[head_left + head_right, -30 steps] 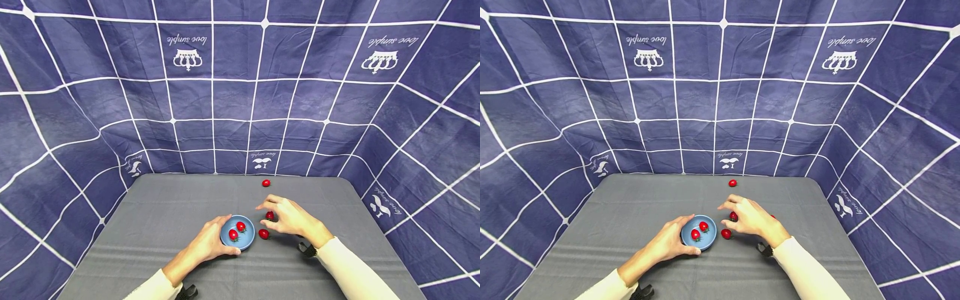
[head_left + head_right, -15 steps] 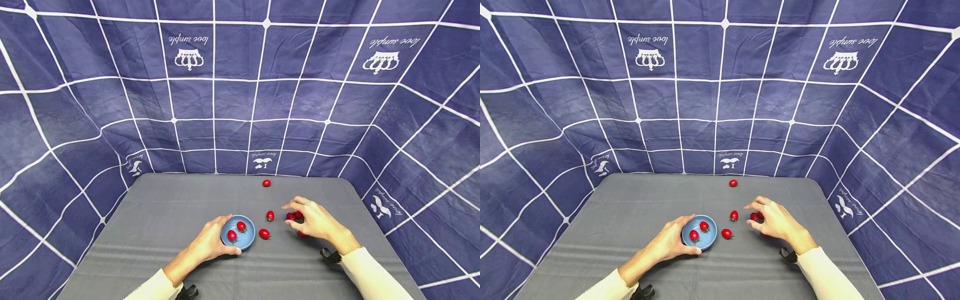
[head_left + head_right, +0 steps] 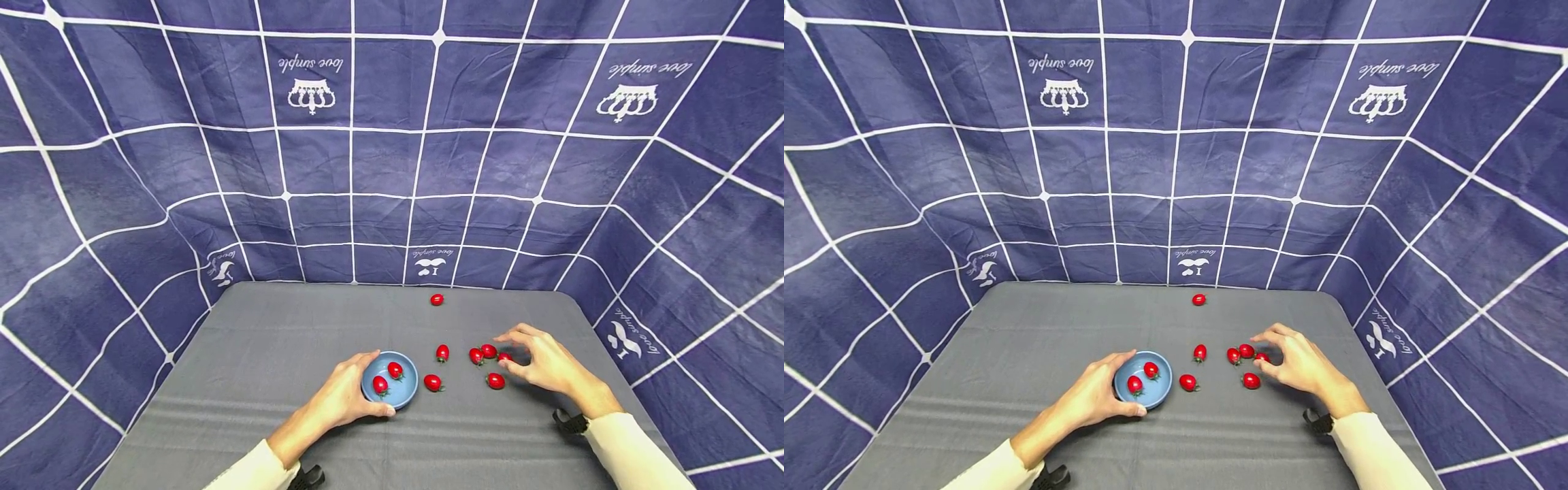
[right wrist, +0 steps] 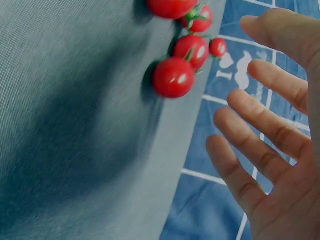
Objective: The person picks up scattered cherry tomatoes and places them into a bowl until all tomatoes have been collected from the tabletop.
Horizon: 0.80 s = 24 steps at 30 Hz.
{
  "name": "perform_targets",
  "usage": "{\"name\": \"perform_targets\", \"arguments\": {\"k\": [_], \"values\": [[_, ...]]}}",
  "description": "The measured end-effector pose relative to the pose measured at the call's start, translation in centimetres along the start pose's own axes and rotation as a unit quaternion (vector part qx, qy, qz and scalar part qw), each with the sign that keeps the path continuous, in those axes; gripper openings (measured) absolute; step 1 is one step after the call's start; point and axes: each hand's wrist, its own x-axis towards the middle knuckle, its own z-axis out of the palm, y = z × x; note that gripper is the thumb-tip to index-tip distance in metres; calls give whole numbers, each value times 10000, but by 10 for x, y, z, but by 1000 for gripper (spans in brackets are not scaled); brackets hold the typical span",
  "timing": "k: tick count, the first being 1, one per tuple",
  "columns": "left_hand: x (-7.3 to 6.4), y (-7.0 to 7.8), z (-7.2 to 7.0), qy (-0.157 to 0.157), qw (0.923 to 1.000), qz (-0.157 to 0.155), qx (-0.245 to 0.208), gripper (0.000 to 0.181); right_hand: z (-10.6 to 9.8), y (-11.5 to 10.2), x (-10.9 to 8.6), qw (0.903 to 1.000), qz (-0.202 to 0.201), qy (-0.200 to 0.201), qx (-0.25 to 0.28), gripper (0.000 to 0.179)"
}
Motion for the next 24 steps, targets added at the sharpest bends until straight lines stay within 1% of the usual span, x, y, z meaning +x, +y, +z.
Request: {"name": "perform_targets", "arguments": {"k": [6,10,14,18,21,24], "values": [[1,0,-1,-21,10000,27,-12,120,3,12,-3,9998,92,-109,167,45],[0,0,-1,-17,10000,46,-35,119,9,18,-3,9990,121,-202,369,47],[0,1,0,-32,10000,13,-90,120,14,23,-3,9981,90,-182,578,45],[-2,2,0,-10,9999,58,-100,119,19,26,-5,9970,99,-172,747,43],[-2,1,-1,53,9999,106,-84,118,23,28,-5,9966,19,-124,820,42],[-2,0,-2,52,9999,107,-45,118,25,29,-5,9958,-103,-93,908,42]]}}
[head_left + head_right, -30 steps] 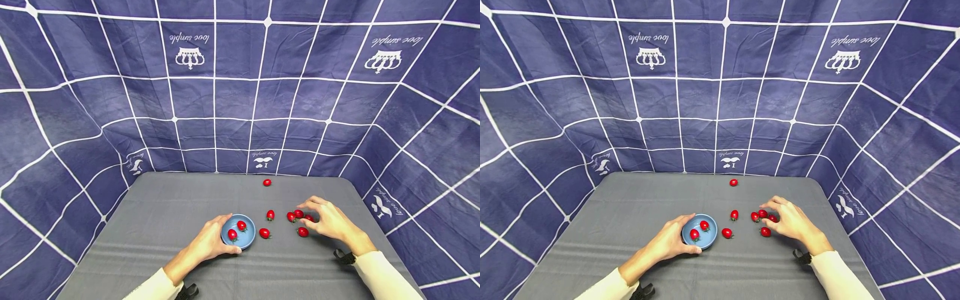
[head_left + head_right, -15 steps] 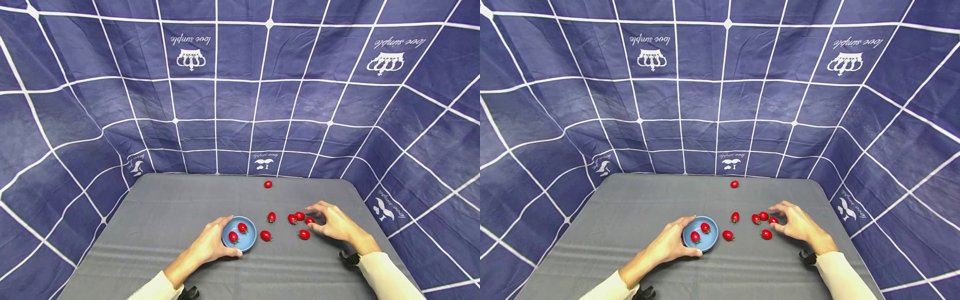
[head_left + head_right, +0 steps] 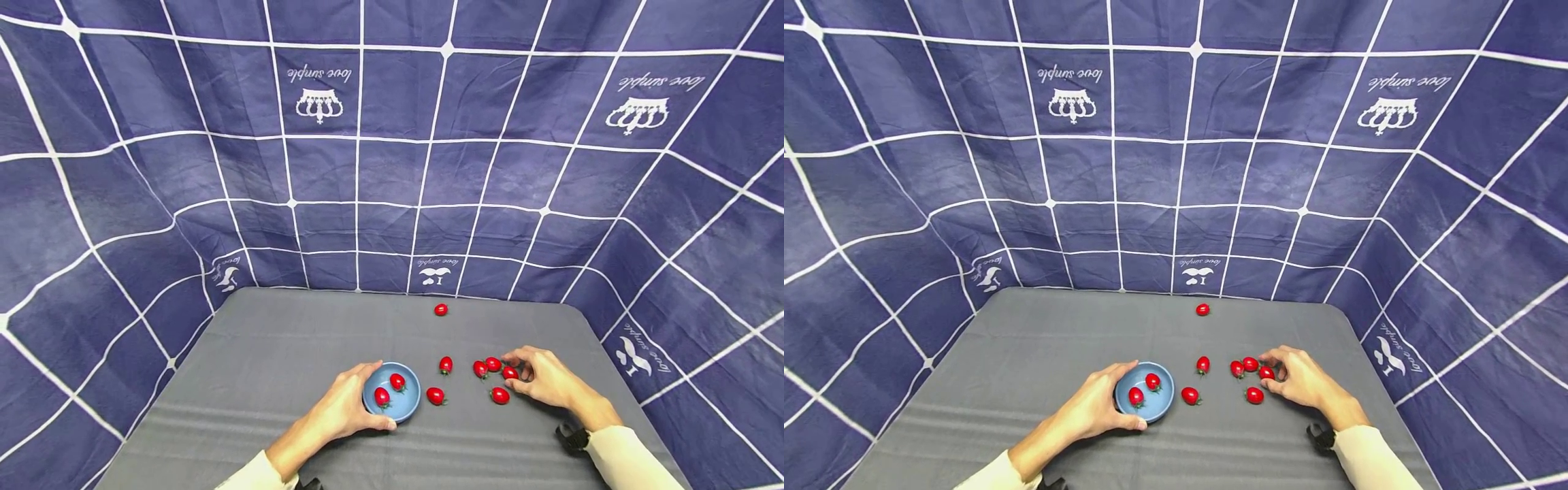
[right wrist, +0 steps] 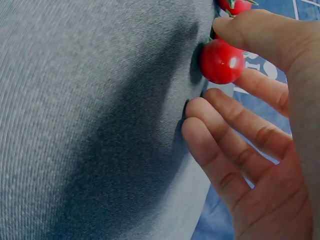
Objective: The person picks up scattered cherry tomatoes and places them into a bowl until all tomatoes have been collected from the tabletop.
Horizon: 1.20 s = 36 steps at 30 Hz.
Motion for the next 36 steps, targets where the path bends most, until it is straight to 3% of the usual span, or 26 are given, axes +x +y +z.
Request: {"name": "perform_targets", "arguments": {"k": [18,36], "values": [[-1,4,-2,-39,9999,-140,92,119,7,10,-2,9983,-517,274,-42,29],[-1,1,3,9,10000,-32,92,120,-4,-4,-2,9981,-293,545,-67,31]]}}
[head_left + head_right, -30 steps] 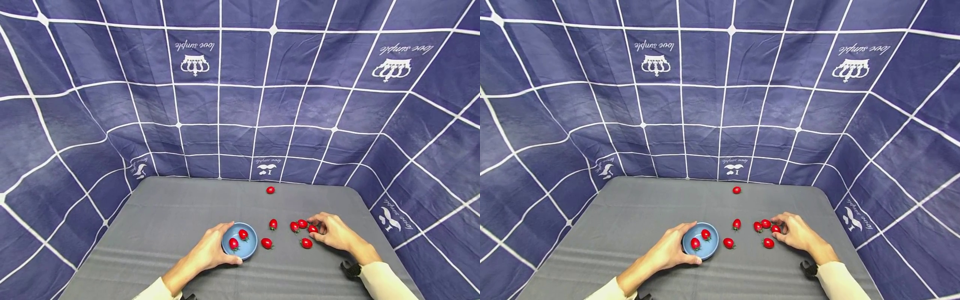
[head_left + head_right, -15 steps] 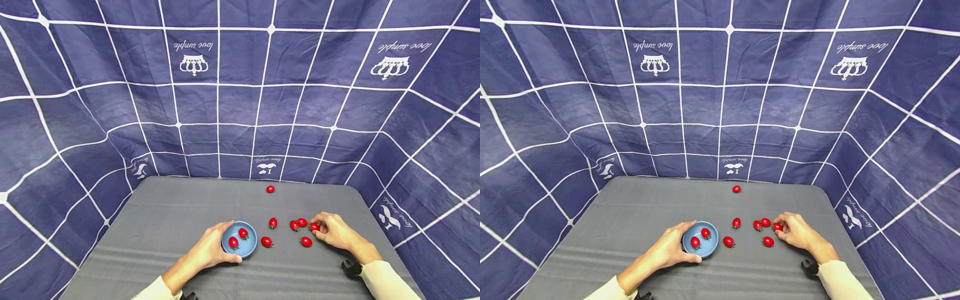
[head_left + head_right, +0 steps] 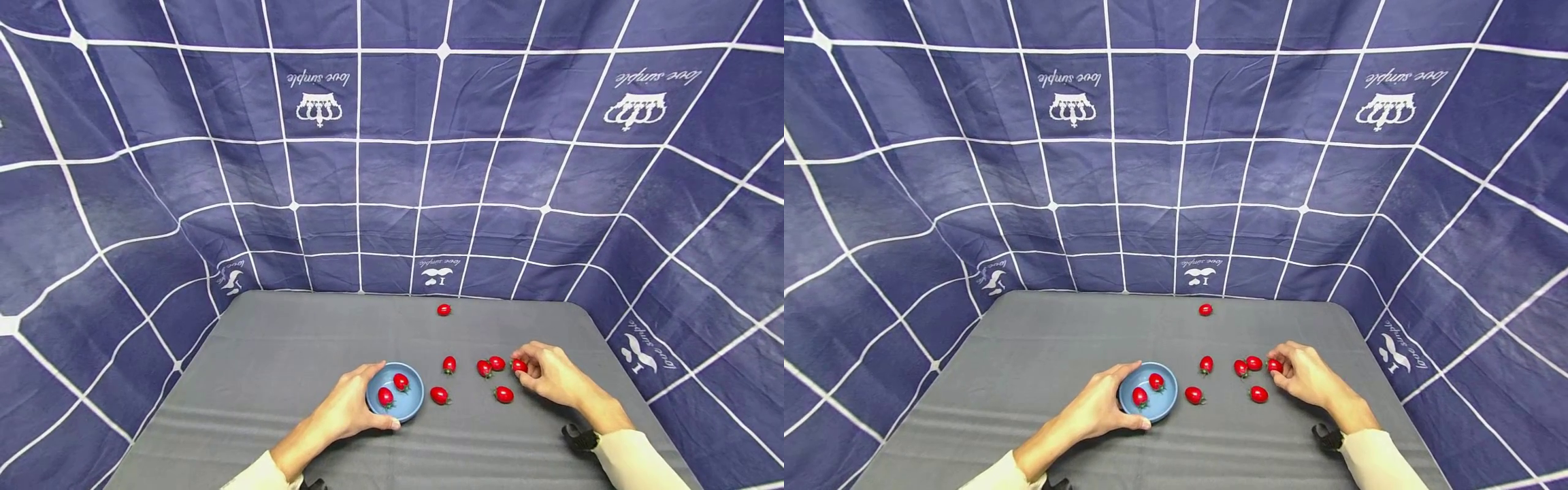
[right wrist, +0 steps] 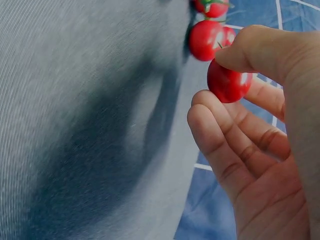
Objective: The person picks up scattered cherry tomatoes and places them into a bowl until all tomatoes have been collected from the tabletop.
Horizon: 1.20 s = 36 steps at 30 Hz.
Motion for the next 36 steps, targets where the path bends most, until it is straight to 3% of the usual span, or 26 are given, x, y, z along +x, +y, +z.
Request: {"name": "perform_targets", "arguments": {"k": [15,23,36], "values": [[0,-1,1,-74,9998,-120,-147,120,-6,-29,13,9995,-229,98,-200,42],[1,-3,-1,-43,10000,22,-69,119,-2,-42,24,9995,-297,17,-87,46],[0,-3,-1,-68,9999,12,-82,118,9,-62,35,9990,-399,-175,-114,40]]}}
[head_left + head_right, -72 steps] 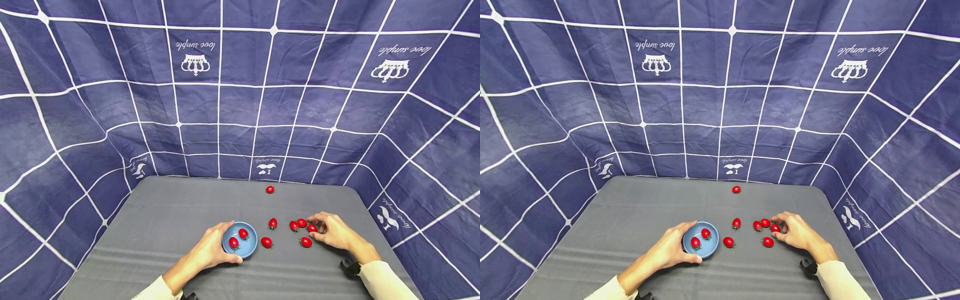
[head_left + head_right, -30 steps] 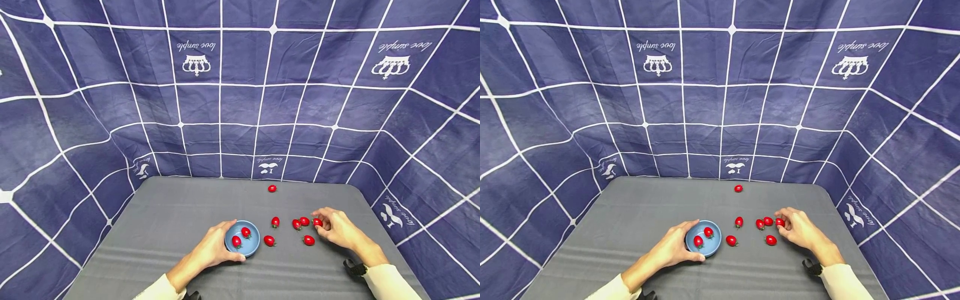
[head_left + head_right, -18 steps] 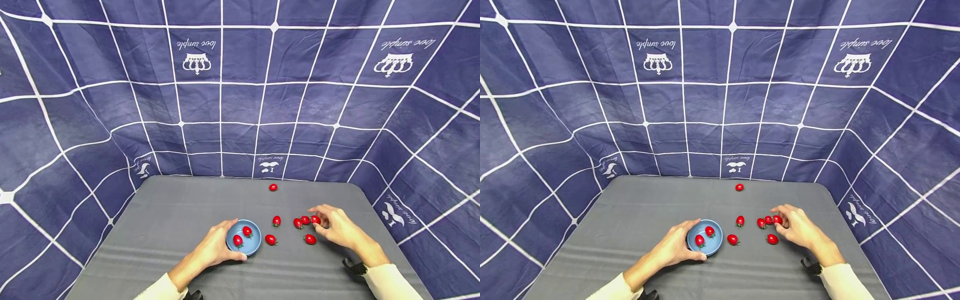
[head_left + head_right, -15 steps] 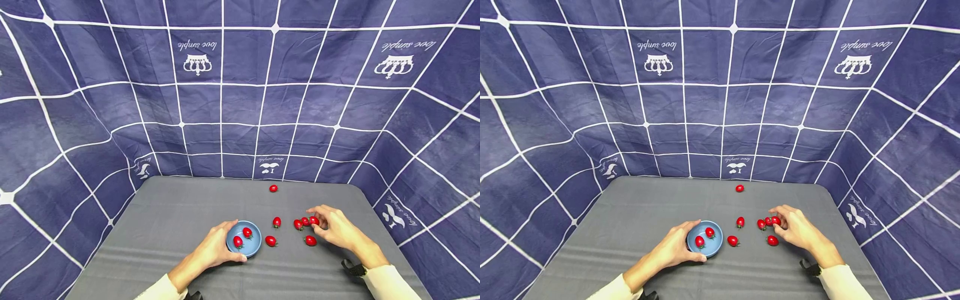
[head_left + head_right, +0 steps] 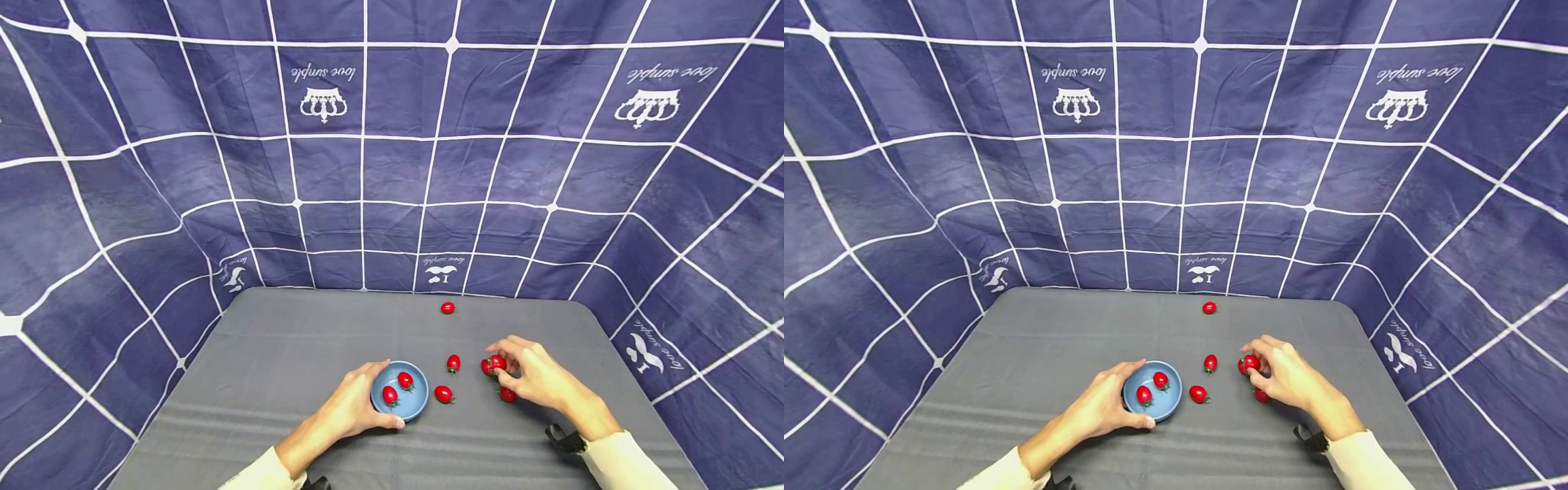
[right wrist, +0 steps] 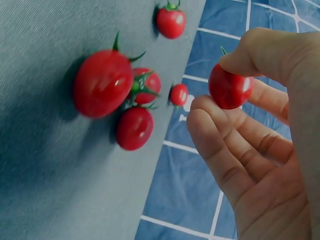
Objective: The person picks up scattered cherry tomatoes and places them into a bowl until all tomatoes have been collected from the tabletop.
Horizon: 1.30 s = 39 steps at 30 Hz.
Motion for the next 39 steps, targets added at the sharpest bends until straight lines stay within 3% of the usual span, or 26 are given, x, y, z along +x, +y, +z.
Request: {"name": "perform_targets", "arguments": {"k": [18,27,39], "values": [[1,1,1,27,9999,116,-33,119,27,-32,27,9990,-361,-245,131,32],[2,1,2,49,9999,134,-27,120,37,-48,39,9963,-745,-380,179,36],[0,1,-1,46,9998,188,48,119,45,-74,52,9927,-536,-967,486,41]]}}
